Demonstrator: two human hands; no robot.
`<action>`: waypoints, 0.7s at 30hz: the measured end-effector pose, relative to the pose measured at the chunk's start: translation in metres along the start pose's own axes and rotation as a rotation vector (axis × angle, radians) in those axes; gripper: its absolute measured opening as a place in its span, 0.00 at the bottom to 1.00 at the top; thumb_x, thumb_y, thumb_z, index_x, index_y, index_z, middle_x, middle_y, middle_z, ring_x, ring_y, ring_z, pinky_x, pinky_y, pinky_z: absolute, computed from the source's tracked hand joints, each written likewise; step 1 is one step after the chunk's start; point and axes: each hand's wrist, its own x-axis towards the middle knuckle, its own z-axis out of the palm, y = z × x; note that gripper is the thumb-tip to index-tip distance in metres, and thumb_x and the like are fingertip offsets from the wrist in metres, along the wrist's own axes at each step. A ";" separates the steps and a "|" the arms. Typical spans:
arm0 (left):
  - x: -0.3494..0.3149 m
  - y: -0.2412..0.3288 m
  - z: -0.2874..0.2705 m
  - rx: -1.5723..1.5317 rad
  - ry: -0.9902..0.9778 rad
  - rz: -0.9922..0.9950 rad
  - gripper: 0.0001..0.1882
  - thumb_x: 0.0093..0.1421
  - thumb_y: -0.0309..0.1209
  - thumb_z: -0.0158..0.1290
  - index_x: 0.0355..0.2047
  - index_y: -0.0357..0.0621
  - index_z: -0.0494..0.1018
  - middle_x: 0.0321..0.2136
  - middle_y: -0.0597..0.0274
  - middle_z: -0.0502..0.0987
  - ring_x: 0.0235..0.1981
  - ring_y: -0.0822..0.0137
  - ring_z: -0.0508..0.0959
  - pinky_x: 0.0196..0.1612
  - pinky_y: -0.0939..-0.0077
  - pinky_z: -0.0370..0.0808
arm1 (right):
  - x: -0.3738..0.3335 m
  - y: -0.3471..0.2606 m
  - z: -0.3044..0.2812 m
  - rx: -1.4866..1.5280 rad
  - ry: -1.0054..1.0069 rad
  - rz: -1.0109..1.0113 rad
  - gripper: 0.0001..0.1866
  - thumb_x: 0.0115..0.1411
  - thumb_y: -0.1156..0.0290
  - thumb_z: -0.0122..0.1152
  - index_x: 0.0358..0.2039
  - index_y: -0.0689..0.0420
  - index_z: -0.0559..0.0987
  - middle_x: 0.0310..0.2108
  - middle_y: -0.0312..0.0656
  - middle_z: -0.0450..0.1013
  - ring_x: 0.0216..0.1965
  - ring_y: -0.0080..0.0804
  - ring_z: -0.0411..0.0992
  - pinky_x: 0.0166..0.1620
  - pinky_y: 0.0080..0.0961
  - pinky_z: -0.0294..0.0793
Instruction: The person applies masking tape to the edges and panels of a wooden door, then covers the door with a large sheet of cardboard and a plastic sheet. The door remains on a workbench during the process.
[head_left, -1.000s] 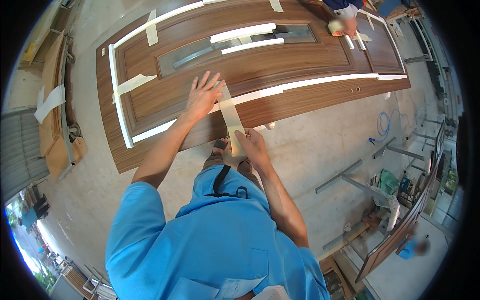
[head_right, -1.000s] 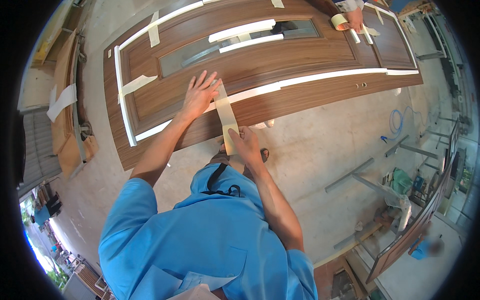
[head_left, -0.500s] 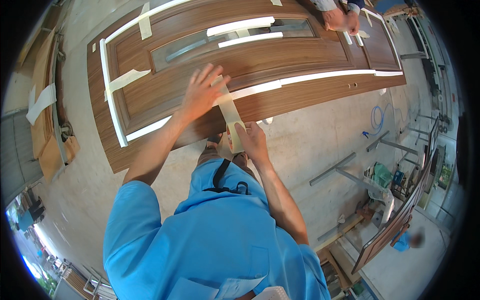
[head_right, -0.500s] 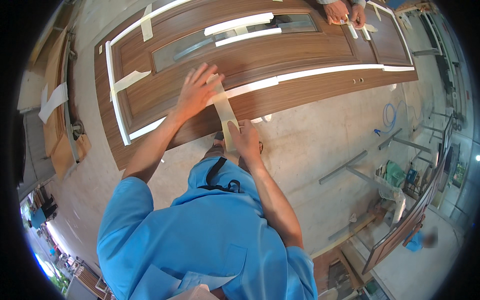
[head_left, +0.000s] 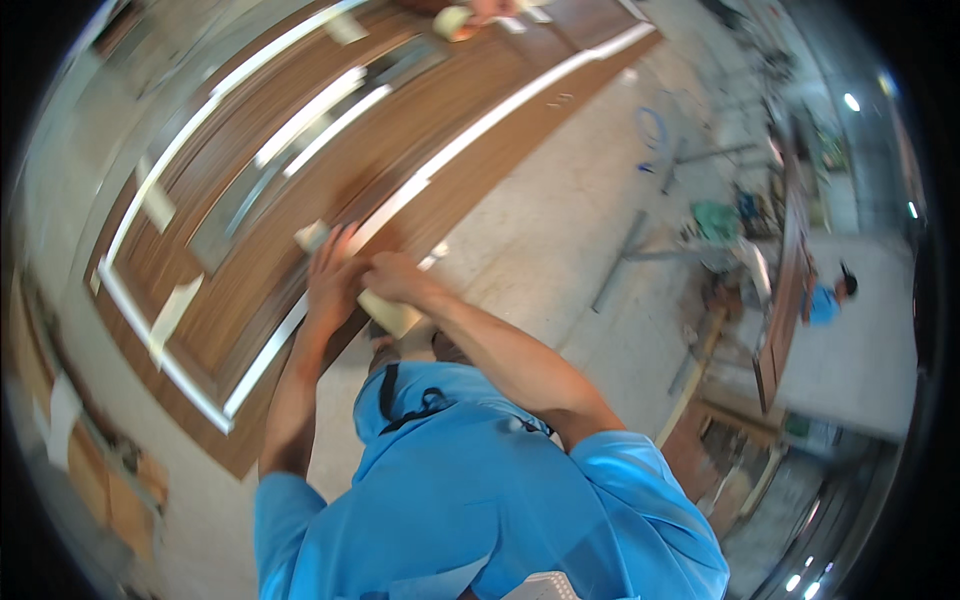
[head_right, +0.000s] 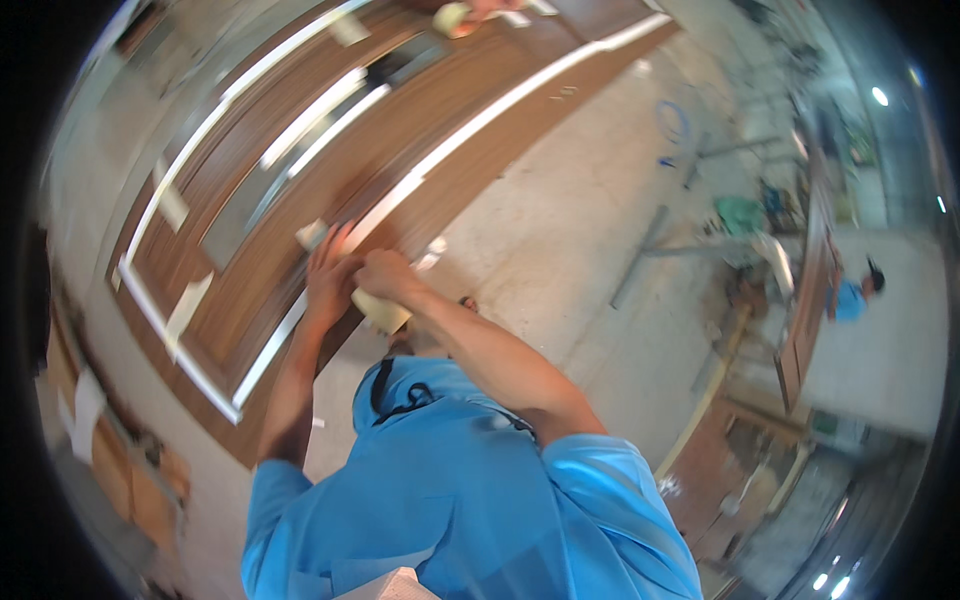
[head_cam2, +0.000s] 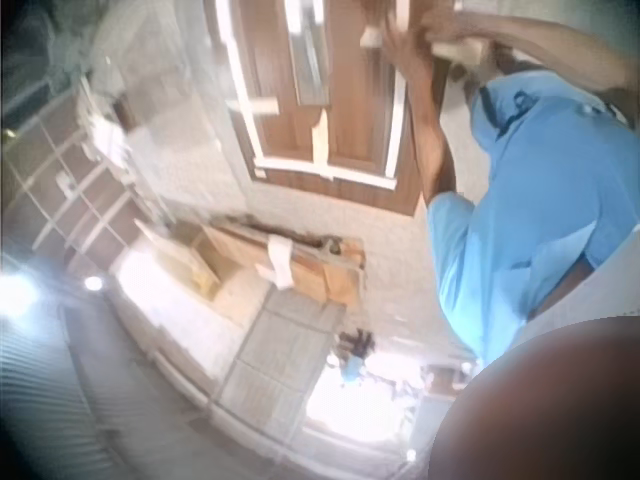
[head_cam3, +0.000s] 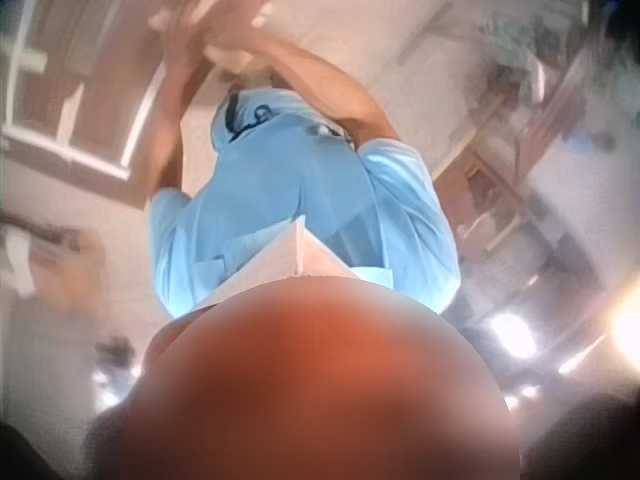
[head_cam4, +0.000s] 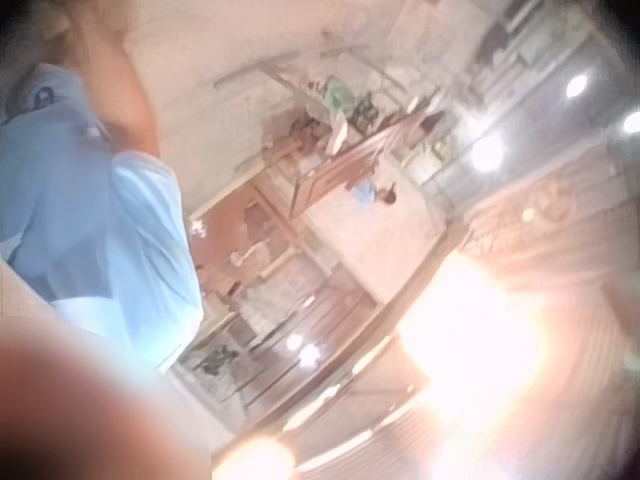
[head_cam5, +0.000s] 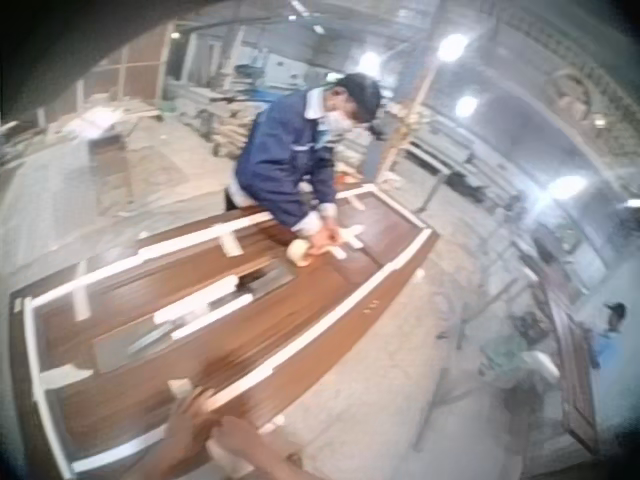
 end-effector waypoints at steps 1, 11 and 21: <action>0.001 0.001 0.001 0.031 -0.005 -0.014 0.10 0.53 0.24 0.58 0.36 0.54 0.78 0.67 0.63 0.60 0.69 0.53 0.56 0.66 0.49 0.55 | 0.006 -0.001 -0.004 -0.033 -0.022 0.045 0.19 0.54 0.61 0.59 0.33 0.68 0.83 0.35 0.63 0.78 0.41 0.54 0.78 0.47 0.44 0.77; 0.002 0.000 -0.005 -0.088 0.012 0.038 0.03 0.55 0.27 0.55 0.31 0.45 0.76 0.63 0.58 0.65 0.64 0.51 0.62 0.64 0.53 0.56 | -0.009 -0.007 -0.007 0.176 0.083 0.196 0.17 0.51 0.66 0.60 0.33 0.69 0.82 0.32 0.62 0.78 0.38 0.55 0.80 0.40 0.43 0.80; -0.001 -0.001 -0.002 -0.100 0.057 0.080 0.01 0.57 0.27 0.54 0.30 0.48 0.75 0.55 0.59 0.67 0.58 0.49 0.66 0.60 0.52 0.61 | 0.028 0.013 0.005 0.472 -0.055 0.496 0.17 0.52 0.63 0.61 0.28 0.69 0.83 0.25 0.52 0.78 0.28 0.41 0.79 0.29 0.37 0.78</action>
